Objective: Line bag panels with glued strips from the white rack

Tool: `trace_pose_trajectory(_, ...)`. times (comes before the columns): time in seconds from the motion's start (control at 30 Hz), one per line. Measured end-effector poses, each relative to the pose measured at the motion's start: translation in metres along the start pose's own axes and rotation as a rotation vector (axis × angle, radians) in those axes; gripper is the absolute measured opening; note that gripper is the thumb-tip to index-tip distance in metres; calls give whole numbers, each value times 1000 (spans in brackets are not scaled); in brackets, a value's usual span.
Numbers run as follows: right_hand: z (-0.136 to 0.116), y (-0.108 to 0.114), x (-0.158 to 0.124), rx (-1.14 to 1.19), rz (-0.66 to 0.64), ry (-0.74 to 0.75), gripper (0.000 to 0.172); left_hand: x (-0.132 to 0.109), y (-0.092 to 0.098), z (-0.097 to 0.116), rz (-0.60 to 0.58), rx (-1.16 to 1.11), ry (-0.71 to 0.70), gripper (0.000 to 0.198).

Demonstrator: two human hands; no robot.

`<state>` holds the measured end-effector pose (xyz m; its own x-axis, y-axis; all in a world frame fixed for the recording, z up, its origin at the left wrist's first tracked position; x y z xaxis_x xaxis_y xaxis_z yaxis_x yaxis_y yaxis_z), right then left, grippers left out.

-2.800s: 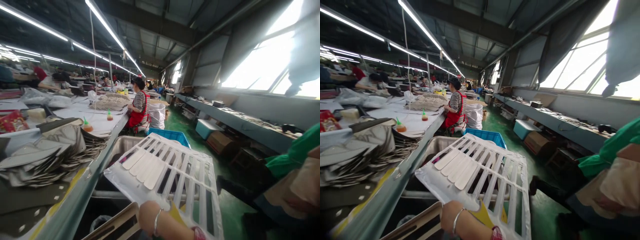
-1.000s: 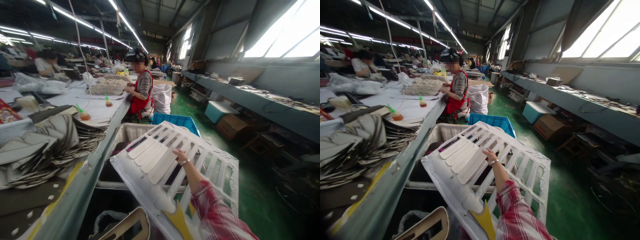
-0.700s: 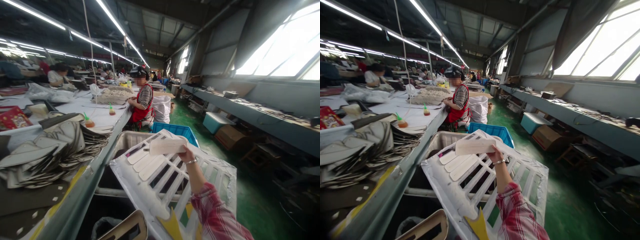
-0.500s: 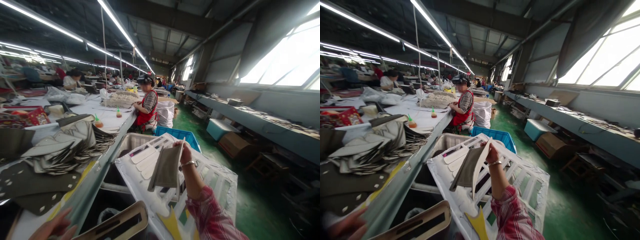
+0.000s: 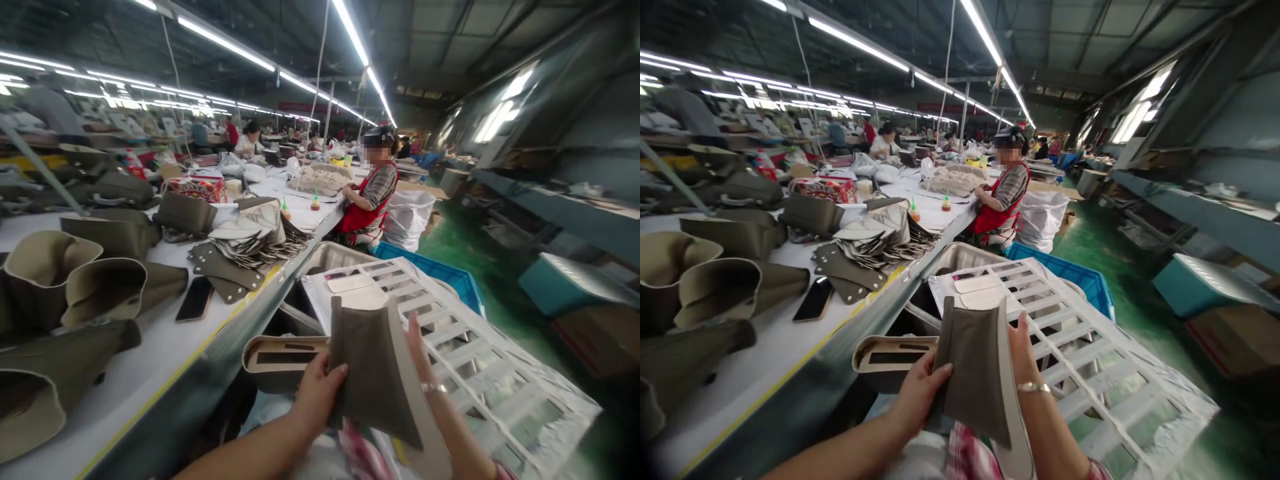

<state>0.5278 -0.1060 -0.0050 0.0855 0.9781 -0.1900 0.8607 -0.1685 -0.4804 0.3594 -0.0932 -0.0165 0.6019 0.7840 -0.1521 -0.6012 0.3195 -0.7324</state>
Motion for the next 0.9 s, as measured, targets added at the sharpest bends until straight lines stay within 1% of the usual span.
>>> trace_pose_trajectory(0.07,17,3,-19,-39,32,-82,64,-2,12,5,28,163,-139,30)
trace_pose_trajectory(0.1,22,2,-27,-72,52,-99,65,-2,15,7,30,226,-183,30)
trace_pose_trajectory(0.13,25,1,-33,-112,69,-105,63,-2,18,8,37,272,-212,31)
trace_pose_trajectory(0.2,25,-7,-41,-195,110,-92,52,-1,22,11,61,312,-239,34)
trace_pose_trajectory(0.27,20,-15,-42,-250,138,-85,44,2,26,13,76,288,-232,37)
trace_pose_trajectory(0.4,13,-23,-30,-266,164,-109,34,0,31,16,38,139,-149,42)
trace_pose_trajectory(0.47,13,-25,-21,-292,140,-87,35,-3,32,18,18,64,-118,44)
trace_pose_trajectory(0.5,13,-26,-17,-316,116,-64,39,-5,32,20,7,30,-107,45)
trace_pose_trajectory(0.57,8,-33,-10,-370,65,12,50,-8,32,26,-6,-39,-98,47)
trace_pose_trajectory(0.63,-5,-41,-7,-389,32,133,58,-8,33,36,6,-101,-79,46)
trace_pose_trajectory(0.7,-22,-51,-10,-387,-25,257,62,-5,34,47,22,-146,-7,45)
trace_pose_trajectory(0.77,-38,-61,-20,-469,-106,389,64,-3,32,59,12,-162,92,46)
trace_pose_trajectory(0.8,-45,-65,-26,-589,-127,475,66,-3,30,64,6,-166,128,46)
trace_pose_trajectory(0.83,-49,-69,-34,-772,-120,581,69,-4,29,69,11,-172,151,43)
trace_pose_trajectory(0.87,-53,-73,-41,-1000,-74,712,72,-6,28,72,25,-182,164,38)
trace_pose_trajectory(0.9,-54,-77,-48,-1246,1,858,76,-9,27,72,35,-197,180,32)
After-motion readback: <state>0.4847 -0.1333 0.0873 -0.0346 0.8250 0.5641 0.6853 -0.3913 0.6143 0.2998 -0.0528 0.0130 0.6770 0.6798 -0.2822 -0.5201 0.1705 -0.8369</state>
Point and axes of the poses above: each hand's wrist, its own x-axis towards the middle knuckle, its own y-axis out of the back of the hand, z = x × y, the point moved 4 cm from there along x, towards the middle knuckle, and after that the axes turned 14 degrees about -x, right-handed, at the moved point
